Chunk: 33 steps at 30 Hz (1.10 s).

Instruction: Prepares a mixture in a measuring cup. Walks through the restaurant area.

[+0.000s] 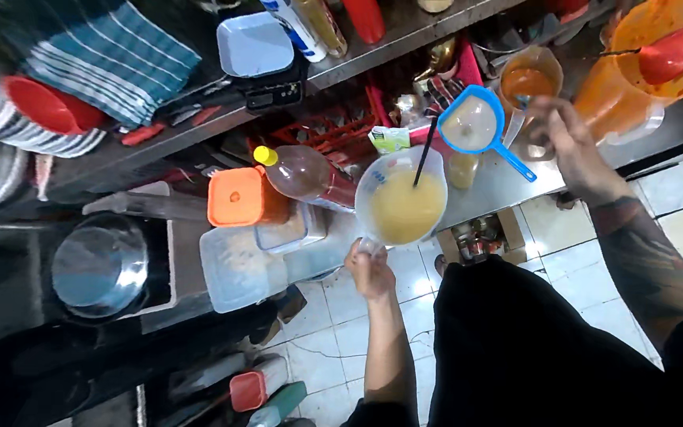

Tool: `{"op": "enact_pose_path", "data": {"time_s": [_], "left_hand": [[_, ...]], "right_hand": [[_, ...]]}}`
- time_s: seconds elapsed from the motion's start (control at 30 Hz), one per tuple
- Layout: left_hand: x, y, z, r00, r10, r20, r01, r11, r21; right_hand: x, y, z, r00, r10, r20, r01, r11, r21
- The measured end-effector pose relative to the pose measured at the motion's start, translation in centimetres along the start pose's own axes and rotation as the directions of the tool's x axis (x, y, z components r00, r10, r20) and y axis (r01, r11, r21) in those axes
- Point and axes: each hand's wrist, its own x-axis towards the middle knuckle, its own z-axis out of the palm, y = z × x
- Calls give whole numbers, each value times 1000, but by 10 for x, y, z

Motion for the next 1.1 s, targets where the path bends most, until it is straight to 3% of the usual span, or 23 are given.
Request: {"op": "enact_pose_path", "data": {"time_s": [0.17, 0.27, 0.5, 0.67, 0.8, 0.93, 1.1], "left_hand": [[-20, -16, -13, 953, -181, -243, 192, 981, 22], [-25, -43, -24, 892, -235, -385, 269, 963, 34], [-20, -79, -27, 914, -220, -342, 247, 968, 37], [-15, -80, -26, 920, -259, -294, 280, 960, 29], [-15, -75, -22, 923, -291, -251, 309, 950, 39], [-21, -66, -15, 923, -315, -220, 336, 940, 64], [-28, -60, 4, 929, -336, -154, 355, 927, 121]], "right_hand": [[-56, 39, 1, 964, 244, 102, -253, 964, 82], [-60, 37, 9, 950, 277, 143, -295, 946, 132], [-55, 18, 27, 969, 244, 36, -246, 945, 215], [-62, -4, 30, 995, 98, 20, -99, 990, 103], [-82, -27, 34, 984, -50, 168, 69, 991, -110], [-109, -34, 50, 938, -136, 320, 259, 888, -381], [-137, -26, 59, 885, -265, 383, 452, 684, -572]]}}
